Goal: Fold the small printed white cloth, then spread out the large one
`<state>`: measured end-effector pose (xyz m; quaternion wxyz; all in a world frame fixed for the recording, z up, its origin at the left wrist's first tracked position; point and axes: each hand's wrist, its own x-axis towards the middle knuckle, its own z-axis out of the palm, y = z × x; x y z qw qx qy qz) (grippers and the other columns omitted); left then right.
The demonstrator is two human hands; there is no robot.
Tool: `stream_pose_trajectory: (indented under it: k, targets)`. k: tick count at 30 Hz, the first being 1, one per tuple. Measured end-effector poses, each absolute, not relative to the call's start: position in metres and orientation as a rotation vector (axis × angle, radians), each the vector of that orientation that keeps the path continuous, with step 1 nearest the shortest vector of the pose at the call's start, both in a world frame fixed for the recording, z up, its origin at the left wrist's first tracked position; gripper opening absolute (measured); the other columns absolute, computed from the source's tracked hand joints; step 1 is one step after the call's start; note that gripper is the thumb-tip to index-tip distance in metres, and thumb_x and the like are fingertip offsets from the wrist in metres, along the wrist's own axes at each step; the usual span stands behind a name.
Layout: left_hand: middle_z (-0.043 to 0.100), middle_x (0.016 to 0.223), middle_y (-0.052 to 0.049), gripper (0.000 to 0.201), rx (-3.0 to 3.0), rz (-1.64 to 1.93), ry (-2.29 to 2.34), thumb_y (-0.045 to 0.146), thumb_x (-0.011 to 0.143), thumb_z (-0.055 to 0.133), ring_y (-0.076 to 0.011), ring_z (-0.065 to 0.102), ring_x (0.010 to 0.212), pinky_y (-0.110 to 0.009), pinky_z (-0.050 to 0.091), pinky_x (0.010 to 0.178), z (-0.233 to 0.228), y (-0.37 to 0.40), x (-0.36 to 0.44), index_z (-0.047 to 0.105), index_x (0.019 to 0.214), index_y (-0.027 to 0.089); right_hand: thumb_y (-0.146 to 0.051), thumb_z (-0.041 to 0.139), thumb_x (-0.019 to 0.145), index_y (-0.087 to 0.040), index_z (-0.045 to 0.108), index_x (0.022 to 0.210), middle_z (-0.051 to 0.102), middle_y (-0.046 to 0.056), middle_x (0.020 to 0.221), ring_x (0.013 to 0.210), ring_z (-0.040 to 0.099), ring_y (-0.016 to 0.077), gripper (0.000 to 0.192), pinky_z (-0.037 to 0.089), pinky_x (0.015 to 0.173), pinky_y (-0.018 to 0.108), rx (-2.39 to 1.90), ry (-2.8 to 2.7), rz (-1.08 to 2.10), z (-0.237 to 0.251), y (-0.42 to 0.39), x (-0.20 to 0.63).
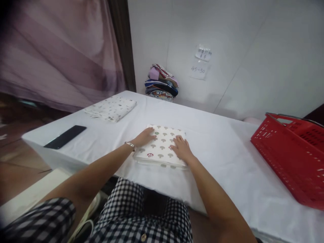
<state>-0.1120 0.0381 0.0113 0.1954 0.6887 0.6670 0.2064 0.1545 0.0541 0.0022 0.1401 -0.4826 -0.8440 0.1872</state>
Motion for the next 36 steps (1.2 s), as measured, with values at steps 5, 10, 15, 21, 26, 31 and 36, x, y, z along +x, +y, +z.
stream_pose_trajectory:
  k: [5,10,15,21,26,31,36]
  targets:
    - [0.050,0.138,-0.010,0.056,1.550,0.906,1.907,0.041,0.083,0.054,-0.0238,0.048,0.125,-0.033,0.036,0.105,0.005,-0.031,-0.129,0.047,0.133,0.018,-0.050,0.050,0.085,-0.024,0.058,0.126,0.040,0.004,0.146,0.138,0.030,0.0243,0.049,0.028,0.113,0.044,-1.343,-1.917,0.843,-0.020,-0.007,0.199]
    - [0.060,0.124,-0.012,0.066,1.196,0.980,1.968,0.048,0.076,0.063,-0.0246,0.060,0.106,-0.032,0.046,0.090,0.005,-0.076,-0.121,0.047,0.134,0.020,-0.048,0.055,0.082,-0.023,0.064,0.120,0.042,0.004,0.145,0.133,0.039,0.0276,0.046,0.035,0.110,0.043,-1.422,-1.574,0.878,-0.027,-0.034,0.199]
    - [0.064,0.116,-0.011,0.055,1.268,0.968,2.021,0.037,0.079,0.060,-0.0234,0.060,0.104,-0.032,0.044,0.092,0.013,-0.066,-0.125,0.051,0.131,0.020,-0.049,0.056,0.082,-0.021,0.065,0.119,0.037,0.008,0.147,0.133,0.038,0.0296,0.047,0.035,0.110,0.044,-1.401,-1.567,0.823,-0.036,-0.043,0.178]
    - [0.064,0.116,-0.008,0.044,1.298,1.048,2.095,0.039,0.085,0.051,-0.0209,0.059,0.106,-0.029,0.044,0.092,0.004,-0.065,-0.142,0.055,0.124,0.020,-0.047,0.053,0.084,-0.019,0.066,0.114,0.044,0.010,0.142,0.129,0.044,0.0277,0.043,0.042,0.104,0.044,-1.359,-1.761,0.662,-0.033,-0.062,0.174]
    - [0.054,0.131,-0.009,0.039,1.672,1.243,2.159,0.039,0.087,0.051,-0.0218,0.048,0.122,-0.033,0.036,0.104,-0.005,-0.088,-0.122,0.058,0.119,0.019,-0.038,0.050,0.089,-0.021,0.067,0.109,0.057,0.010,0.129,0.127,0.045,0.0266,0.031,0.037,0.106,0.049,-1.074,-2.015,0.360,-0.022,-0.065,0.169]
    - [0.055,0.132,-0.006,0.031,2.253,0.968,1.957,0.038,0.088,0.052,-0.0244,0.041,0.127,-0.045,0.018,0.113,0.005,-0.099,-0.101,0.063,0.114,0.026,-0.032,0.048,0.091,-0.021,0.066,0.108,0.064,0.009,0.116,0.120,0.050,0.0258,0.027,0.038,0.101,0.045,-0.870,-2.271,0.193,-0.010,-0.055,0.156]
    - [0.062,0.121,-0.005,0.025,2.546,0.800,1.777,0.033,0.091,0.047,-0.0222,0.047,0.121,-0.048,0.016,0.112,0.008,-0.085,-0.100,0.067,0.107,0.027,-0.031,0.046,0.094,-0.021,0.065,0.106,0.064,0.009,0.110,0.107,0.054,0.0239,0.026,0.041,0.090,0.040,-0.853,-2.423,0.077,-0.002,-0.049,0.147]
